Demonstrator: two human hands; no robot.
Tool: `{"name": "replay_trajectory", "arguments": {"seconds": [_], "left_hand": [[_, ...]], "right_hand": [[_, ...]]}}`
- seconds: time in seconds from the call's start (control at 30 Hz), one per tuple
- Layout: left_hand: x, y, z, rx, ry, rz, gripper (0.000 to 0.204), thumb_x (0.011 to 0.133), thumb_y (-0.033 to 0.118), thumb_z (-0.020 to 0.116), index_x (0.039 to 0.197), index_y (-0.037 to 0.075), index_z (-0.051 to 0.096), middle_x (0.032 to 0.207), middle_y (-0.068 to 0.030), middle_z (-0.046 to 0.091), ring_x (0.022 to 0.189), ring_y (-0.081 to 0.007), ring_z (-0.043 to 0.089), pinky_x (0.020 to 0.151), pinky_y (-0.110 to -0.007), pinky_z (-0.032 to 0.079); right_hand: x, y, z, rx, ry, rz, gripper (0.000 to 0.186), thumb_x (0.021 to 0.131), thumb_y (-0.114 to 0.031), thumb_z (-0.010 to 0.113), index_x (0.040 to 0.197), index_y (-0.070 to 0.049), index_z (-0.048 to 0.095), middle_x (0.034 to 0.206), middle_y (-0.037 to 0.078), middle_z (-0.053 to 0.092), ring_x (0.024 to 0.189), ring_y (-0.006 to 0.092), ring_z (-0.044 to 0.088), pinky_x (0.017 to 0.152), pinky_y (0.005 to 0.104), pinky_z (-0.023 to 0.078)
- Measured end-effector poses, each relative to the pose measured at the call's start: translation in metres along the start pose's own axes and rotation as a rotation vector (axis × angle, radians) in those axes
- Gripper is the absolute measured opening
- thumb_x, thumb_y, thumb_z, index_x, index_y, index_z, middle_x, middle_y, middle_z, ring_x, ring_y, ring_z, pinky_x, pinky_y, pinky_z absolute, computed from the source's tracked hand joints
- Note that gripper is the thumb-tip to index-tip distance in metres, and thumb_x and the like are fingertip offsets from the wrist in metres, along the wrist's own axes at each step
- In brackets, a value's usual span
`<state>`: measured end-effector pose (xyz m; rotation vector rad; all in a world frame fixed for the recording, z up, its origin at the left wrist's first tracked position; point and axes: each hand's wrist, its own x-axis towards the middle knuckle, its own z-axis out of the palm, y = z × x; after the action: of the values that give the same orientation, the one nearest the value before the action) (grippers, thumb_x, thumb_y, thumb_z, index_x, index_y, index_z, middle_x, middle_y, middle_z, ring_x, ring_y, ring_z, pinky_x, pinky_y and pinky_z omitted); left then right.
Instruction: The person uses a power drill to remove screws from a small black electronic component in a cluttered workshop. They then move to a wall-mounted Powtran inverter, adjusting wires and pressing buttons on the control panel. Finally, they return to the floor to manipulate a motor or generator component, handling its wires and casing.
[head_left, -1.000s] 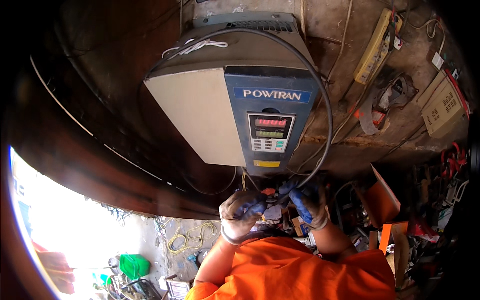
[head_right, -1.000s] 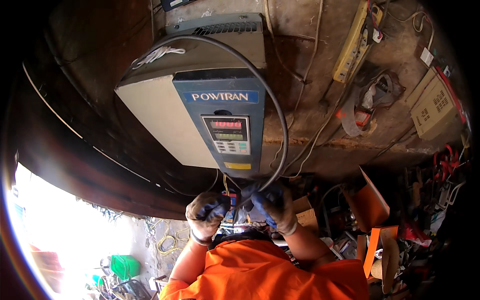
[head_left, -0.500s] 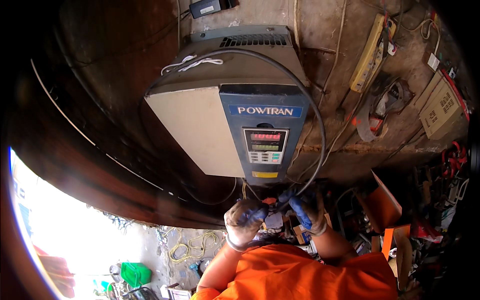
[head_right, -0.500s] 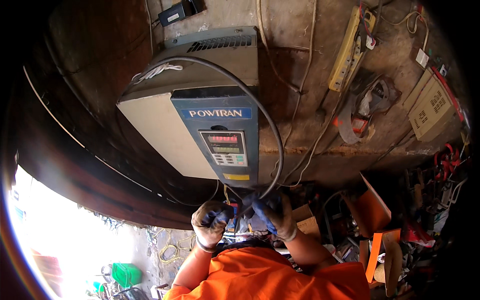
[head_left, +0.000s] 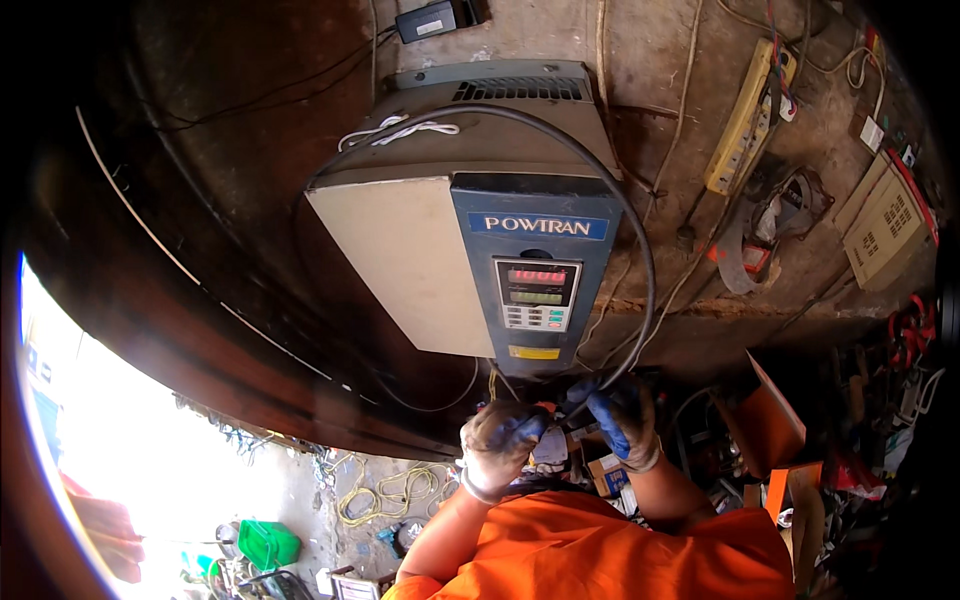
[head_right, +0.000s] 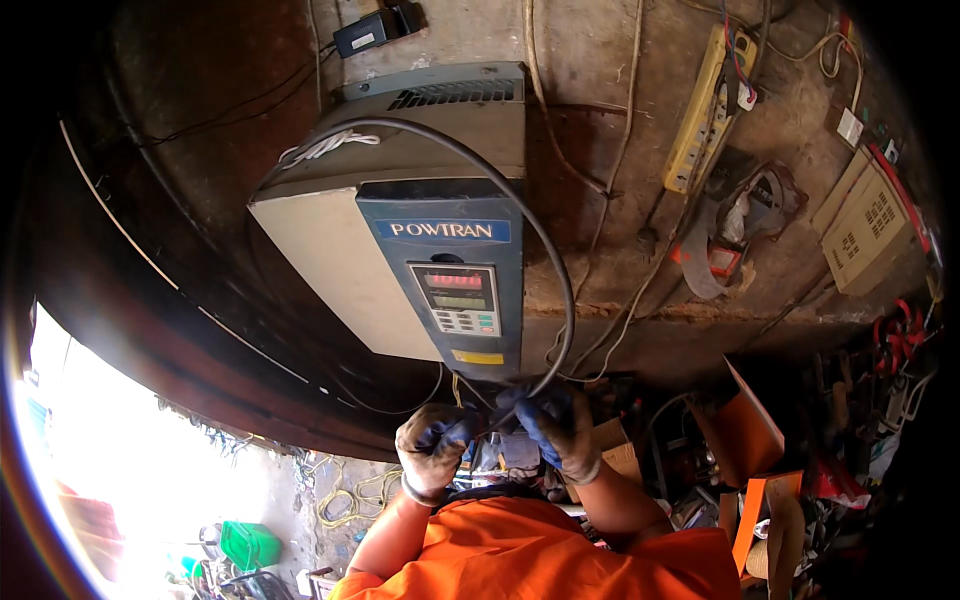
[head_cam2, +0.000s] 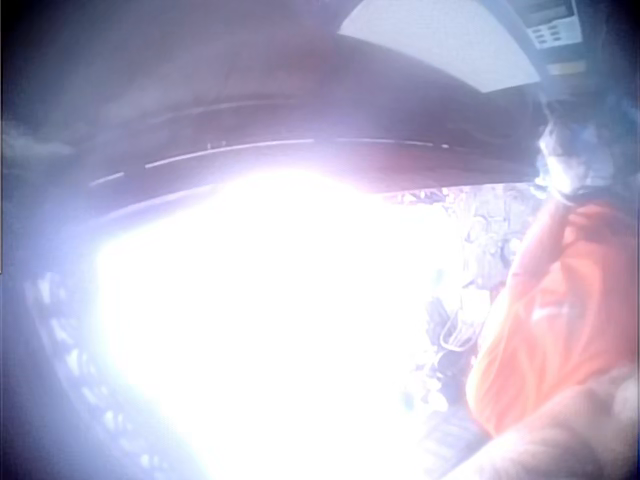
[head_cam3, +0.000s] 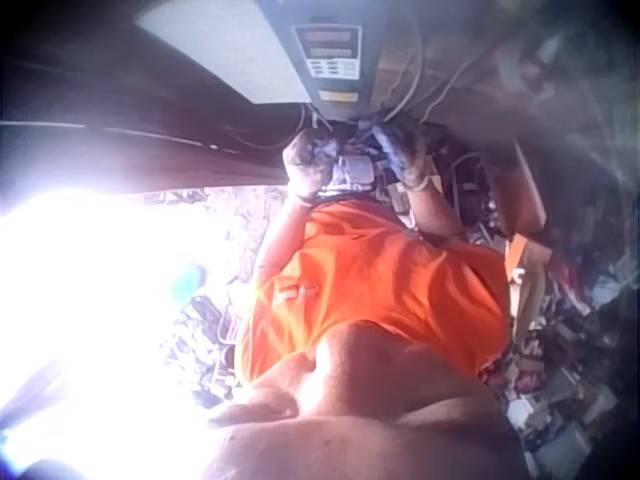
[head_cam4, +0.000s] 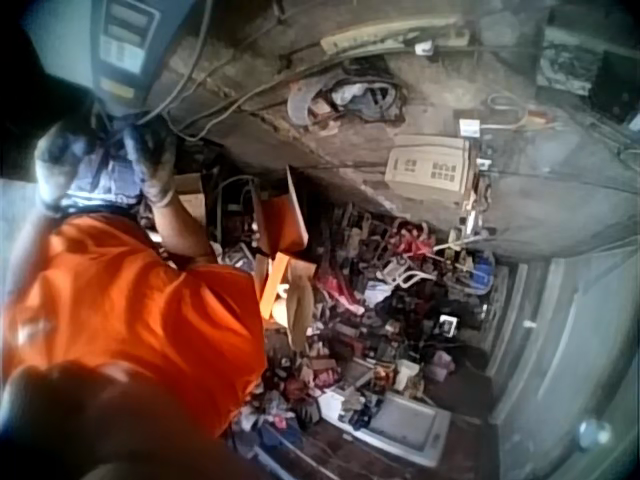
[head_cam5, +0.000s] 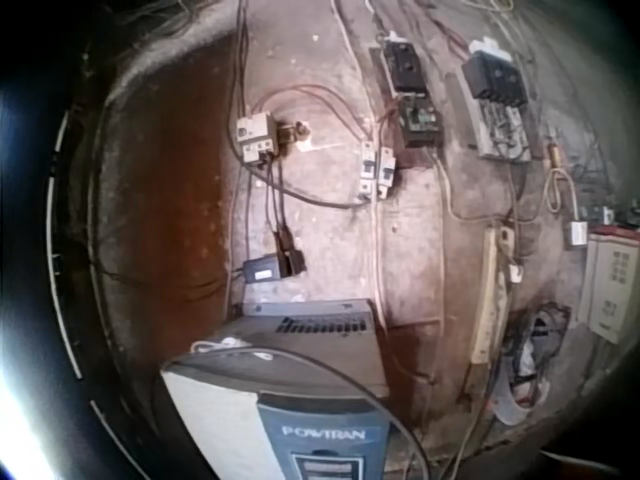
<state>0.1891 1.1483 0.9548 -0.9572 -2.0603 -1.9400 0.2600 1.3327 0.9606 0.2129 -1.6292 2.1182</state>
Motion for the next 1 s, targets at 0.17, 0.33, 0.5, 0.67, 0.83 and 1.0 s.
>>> {"name": "replay_trajectory", "arguments": {"seconds": [0.17,0.33,0.5,0.67,0.83,1.0], "left_hand": [[0.003,0.002,0.005,-0.002,0.005,-0.008,0.032,0.082,0.029,0.075,0.087,-0.002,0.069,0.082,-0.0113,0.068,0.072,-0.0223,0.065,0.068,-0.031,0.050],[0.003,0.000,0.011,-0.026,0.027,-0.052,0.035,0.081,0.030,0.077,0.086,-0.003,0.067,0.078,-0.0103,0.066,0.070,-0.0216,0.064,0.067,-0.031,0.049],[0.003,-0.005,0.013,0.005,0.021,-0.035,0.035,0.080,0.031,0.078,0.085,-0.002,0.066,0.077,-0.0096,0.065,0.067,-0.0208,0.062,0.064,-0.031,0.049],[0.005,-0.005,0.014,-0.001,0.026,-0.017,0.033,0.080,0.029,0.077,0.084,-0.001,0.066,0.075,-0.0094,0.063,0.065,-0.0204,0.061,0.062,-0.031,0.048],[0.008,-0.002,0.015,0.018,0.031,0.005,0.027,0.078,0.024,0.076,0.087,-0.001,0.067,0.074,-0.0102,0.063,0.064,-0.0216,0.060,0.062,-0.031,0.048],[0.009,-0.007,0.016,0.031,0.029,-0.001,0.024,0.077,0.020,0.075,0.087,-0.001,0.067,0.074,-0.0112,0.062,0.065,-0.0223,0.061,0.063,-0.031,0.048]], "right_hand": [[0.002,0.003,0.001,0.023,0.070,-0.101,0.025,0.093,-0.006,0.061,0.115,0.002,0.056,0.107,0.018,0.068,0.084,0.0165,0.066,0.075,0.0272,0.052],[0.003,-0.009,-0.007,0.047,0.045,0.098,0.021,0.092,-0.006,0.061,0.112,0.000,0.058,0.103,0.012,0.069,0.073,0.0074,0.057,0.067,0.0213,0.046],[0.009,-0.015,-0.009,0.000,0.018,0.114,0.022,0.093,-0.007,0.060,0.114,0.002,0.059,0.097,0.010,0.069,0.075,0.0094,0.061,0.070,0.0232,0.049],[0.020,-0.031,-0.003,-0.098,0.029,0.076,0.028,0.094,-0.012,0.061,0.117,0.003,0.059,0.096,0.010,0.069,0.084,0.0137,0.065,0.078,0.0272,0.053],[0.043,-0.047,-0.012,-0.201,0.020,-0.122,0.044,0.092,-0.018,0.065,0.127,0.005,0.054,0.103,0.010,0.068,0.088,0.0139,0.064,0.079,0.0267,0.052],[0.107,-0.108,0.002,-0.487,0.068,-0.508,0.057,0.088,-0.026,0.071,0.134,0.001,0.051,0.118,0.012,0.063,0.099,0.0175,0.063,0.085,0.0305,0.052]]}}
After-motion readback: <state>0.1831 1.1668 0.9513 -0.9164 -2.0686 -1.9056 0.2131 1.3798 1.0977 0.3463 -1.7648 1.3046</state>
